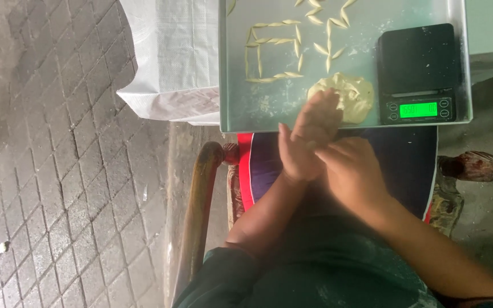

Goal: Weighing small pieces of dough on a digital scale and rolling them into thin strips to create a decorative pattern on a metal tray.

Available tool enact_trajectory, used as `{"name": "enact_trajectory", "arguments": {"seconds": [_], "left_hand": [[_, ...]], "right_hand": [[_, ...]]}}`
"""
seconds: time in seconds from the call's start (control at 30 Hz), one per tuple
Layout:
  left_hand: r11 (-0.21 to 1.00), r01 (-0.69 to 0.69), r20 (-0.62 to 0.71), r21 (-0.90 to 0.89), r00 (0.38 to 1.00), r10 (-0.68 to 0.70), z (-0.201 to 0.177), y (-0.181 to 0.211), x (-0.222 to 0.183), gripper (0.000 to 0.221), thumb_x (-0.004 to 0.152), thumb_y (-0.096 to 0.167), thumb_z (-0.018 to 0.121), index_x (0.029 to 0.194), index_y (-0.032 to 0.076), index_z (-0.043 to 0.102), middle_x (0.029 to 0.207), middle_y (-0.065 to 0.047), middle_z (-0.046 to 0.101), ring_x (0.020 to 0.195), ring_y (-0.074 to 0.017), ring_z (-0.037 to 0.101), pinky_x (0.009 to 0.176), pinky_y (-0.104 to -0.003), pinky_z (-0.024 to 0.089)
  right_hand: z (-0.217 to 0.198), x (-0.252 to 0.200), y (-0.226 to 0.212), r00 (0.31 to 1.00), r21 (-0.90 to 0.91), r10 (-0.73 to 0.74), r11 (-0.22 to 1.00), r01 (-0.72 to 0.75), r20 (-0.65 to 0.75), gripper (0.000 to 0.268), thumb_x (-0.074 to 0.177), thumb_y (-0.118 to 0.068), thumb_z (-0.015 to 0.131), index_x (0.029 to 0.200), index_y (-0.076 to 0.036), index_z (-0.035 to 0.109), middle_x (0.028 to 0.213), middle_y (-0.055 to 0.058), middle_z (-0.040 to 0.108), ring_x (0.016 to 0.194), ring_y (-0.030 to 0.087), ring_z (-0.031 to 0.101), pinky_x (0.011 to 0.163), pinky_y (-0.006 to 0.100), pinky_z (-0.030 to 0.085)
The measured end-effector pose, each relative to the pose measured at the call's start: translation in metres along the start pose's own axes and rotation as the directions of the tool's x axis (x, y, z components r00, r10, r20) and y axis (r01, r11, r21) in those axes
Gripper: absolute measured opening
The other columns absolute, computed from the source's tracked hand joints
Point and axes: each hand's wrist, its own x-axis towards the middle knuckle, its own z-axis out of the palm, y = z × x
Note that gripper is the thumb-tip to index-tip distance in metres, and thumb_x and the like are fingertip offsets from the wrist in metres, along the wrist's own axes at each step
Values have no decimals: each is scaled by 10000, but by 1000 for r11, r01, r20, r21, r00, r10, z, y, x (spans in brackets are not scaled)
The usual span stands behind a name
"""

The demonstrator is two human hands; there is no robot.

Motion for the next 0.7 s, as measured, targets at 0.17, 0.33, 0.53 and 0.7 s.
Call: {"name": "enact_trajectory", "arguments": {"seconds": [0.17,0.33,0.53,0.7], "left_hand": [[982,38,-114,-184,992,-59,-5,2,9,1029,950,814,278,1640,51,290,1682,-265,260,1567,-454,224,1282,-619,139],[979,71,-48,-189,996,-81,5,1,5,1072,930,837,288,1644,37,271,1670,-307,248,1576,-477,190,1289,-626,125],[999,34,29,-19,999,-34,8,1,-5,995,976,805,262,1642,68,321,1697,-248,266,1598,-441,180,1297,-636,80],[997,10,17,-77,1000,-9,-16,7,5,1000,981,832,237,1639,83,315,1685,-262,254,1576,-469,169,1278,-676,48]], "right_hand": [[-18,7,-9,955,250,296,926,-282,-20,202,946,-96,763,1147,-90,772,958,84,767,903,287,742,809,371,567],[-23,15,6,961,269,265,934,-234,-83,194,958,-95,792,1147,-61,767,1003,61,747,953,265,714,907,364,546],[-1,5,-7,995,115,42,993,-32,-87,158,895,3,740,1018,-90,768,903,80,706,828,274,667,842,399,534],[10,6,-10,995,111,-74,990,81,-66,204,911,-49,714,1112,-65,748,956,109,719,873,314,685,833,420,529]]}}
